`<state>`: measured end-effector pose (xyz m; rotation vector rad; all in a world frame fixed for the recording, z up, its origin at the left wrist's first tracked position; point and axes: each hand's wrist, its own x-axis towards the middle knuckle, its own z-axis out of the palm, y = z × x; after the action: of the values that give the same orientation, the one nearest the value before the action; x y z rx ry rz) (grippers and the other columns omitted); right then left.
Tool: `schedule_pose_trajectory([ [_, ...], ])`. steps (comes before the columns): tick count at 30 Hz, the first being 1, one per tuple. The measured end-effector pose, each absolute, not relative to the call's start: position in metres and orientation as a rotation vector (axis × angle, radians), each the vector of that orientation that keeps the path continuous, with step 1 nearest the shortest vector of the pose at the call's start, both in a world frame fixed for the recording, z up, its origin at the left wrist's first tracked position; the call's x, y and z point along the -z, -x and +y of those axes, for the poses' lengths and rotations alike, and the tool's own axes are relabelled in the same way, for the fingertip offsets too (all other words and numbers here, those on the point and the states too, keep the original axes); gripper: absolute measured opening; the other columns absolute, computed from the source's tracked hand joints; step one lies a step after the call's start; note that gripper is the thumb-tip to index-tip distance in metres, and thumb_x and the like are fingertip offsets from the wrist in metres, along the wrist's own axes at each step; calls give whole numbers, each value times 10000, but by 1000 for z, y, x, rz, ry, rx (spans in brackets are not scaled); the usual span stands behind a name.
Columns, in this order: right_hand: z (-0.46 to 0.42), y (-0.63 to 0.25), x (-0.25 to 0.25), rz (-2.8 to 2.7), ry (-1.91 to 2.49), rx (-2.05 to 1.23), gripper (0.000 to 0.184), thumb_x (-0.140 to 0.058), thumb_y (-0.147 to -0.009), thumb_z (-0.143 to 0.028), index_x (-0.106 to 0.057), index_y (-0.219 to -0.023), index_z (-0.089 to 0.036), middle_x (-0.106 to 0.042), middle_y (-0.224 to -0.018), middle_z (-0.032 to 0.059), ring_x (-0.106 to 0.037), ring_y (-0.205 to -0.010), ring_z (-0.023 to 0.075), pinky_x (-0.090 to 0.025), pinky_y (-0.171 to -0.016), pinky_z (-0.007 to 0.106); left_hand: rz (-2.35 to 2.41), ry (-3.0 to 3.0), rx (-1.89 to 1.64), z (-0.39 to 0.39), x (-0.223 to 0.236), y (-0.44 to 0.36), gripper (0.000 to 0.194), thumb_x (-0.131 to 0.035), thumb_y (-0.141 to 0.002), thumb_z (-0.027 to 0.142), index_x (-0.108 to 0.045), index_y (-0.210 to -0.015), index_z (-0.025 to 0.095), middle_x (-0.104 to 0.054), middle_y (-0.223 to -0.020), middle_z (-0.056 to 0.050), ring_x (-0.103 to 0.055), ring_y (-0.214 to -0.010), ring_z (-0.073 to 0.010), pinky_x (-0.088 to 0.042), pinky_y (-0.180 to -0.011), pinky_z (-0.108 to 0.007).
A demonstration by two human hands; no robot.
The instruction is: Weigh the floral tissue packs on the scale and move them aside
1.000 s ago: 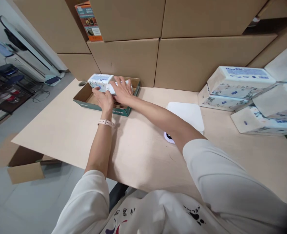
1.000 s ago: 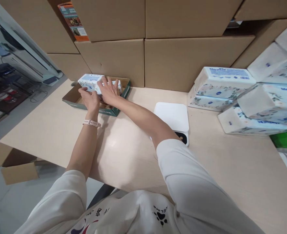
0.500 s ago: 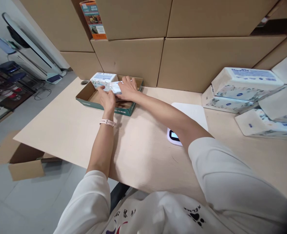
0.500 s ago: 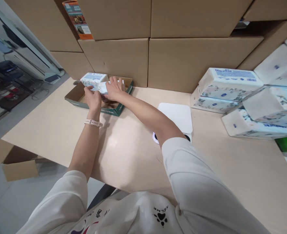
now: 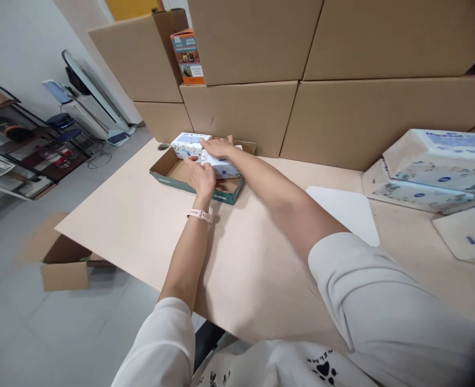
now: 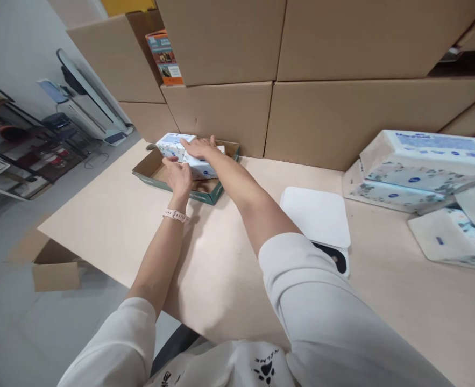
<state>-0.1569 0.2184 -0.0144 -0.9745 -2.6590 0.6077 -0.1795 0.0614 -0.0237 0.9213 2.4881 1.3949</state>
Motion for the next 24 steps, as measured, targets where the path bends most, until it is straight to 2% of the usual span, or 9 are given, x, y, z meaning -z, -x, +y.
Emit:
schedule_pose_trajectory([
  [3, 214, 148, 19, -2746, 1022, -588, 820, -219, -1135, -661, -542, -1724, -191, -496, -1844, 198, -509, -1685, 448, -197, -1419, 806, 2432, -992, -1390, 63, 30, 186, 277, -534, -1018, 137, -572, -1278, 227, -786, -1232, -179, -736, -1324, -419, -504, -1249, -612],
  [4, 214, 143, 18, -2760, 1037, -555, 821, -285, -1123, -668, -485, -1760, -190, -452, -1870, 202, -484, -1698, 462, -209, -1415, 807, 2386, -1049, -1383, 64, 32, 189, 228, -531, -1021, 140, -592, -1217, 239, -782, -1218, -163, -735, -1314, -404, -510, -1247, -596],
  [7, 215, 120, 14, -2768, 1079, -453, 892, -441, -1063, -723, -501, -1742, -148, -462, -1848, 246, -421, -1707, 526, -249, -1386, 820, 2217, -1233, -1331, 66, 38, 197, 204, -519, -1004, 112, -634, -1105, 248, -777, -1207, -132, -728, -1308, -365, -519, -1255, -556],
  [9, 217, 104, 10, -2789, 1023, -433, 909, -486, -1031, -758, -546, -1717, -165, -463, -1841, 239, -391, -1703, 556, -279, -1358, 832, 2181, -1252, -1318, 66, 40, 199, 247, -521, -997, 94, -655, -1134, 249, -777, -1231, -130, -724, -1325, -361, -511, -1268, -555],
  [14, 221, 73, 9, -3025, 783, -354, 1101, -765, -895, -732, -393, -1824, -271, -255, -1963, 147, -238, -1770, 546, -251, -1382, 804, 2341, -1116, -1381, 66, 37, 192, 333, -514, -1024, 102, -652, -1294, 239, -743, -1409, -185, -692, -1410, -395, -494, -1284, -575],
  [16, 226, 67, 10, -3069, 692, -244, 1070, -826, -875, -661, -439, -1800, -286, -333, -1938, 136, -278, -1751, 515, -276, -1382, 771, 2370, -1128, -1348, 66, 35, 188, 366, -517, -1008, 81, -662, -1309, 231, -735, -1437, -191, -687, -1420, -398, -498, -1286, -574],
  [19, 229, 64, 10, -3031, 726, -122, 859, -771, -952, -512, -536, -1736, -252, -481, -1853, 155, -359, -1703, 484, -319, -1355, 746, 2386, -1156, -1305, 65, 32, 185, 415, -512, -960, 25, -689, -1279, 223, -740, -1444, -182, -686, -1432, -391, -492, -1300, -569],
  [22, 215, 60, 7, -2977, 846, -109, 841, -743, -976, -374, -497, -1757, -181, -450, -1856, 211, -383, -1704, 469, -319, -1371, 700, 2367, -1197, -1288, 64, 32, 183, 406, -505, -951, 14, -701, -1248, 209, -749, -1424, -193, -691, -1425, -394, -484, -1304, -584],
  [24, 192, 48, 1, -2926, 799, -149, 876, -743, -994, -411, -449, -1781, -165, -400, -1883, 220, -353, -1734, 457, -287, -1403, 672, 2357, -1209, -1296, 63, 33, 184, 375, -518, -959, 28, -700, -1237, 201, -747, -1411, -209, -690, -1424, -397, -479, -1309, -590],
])
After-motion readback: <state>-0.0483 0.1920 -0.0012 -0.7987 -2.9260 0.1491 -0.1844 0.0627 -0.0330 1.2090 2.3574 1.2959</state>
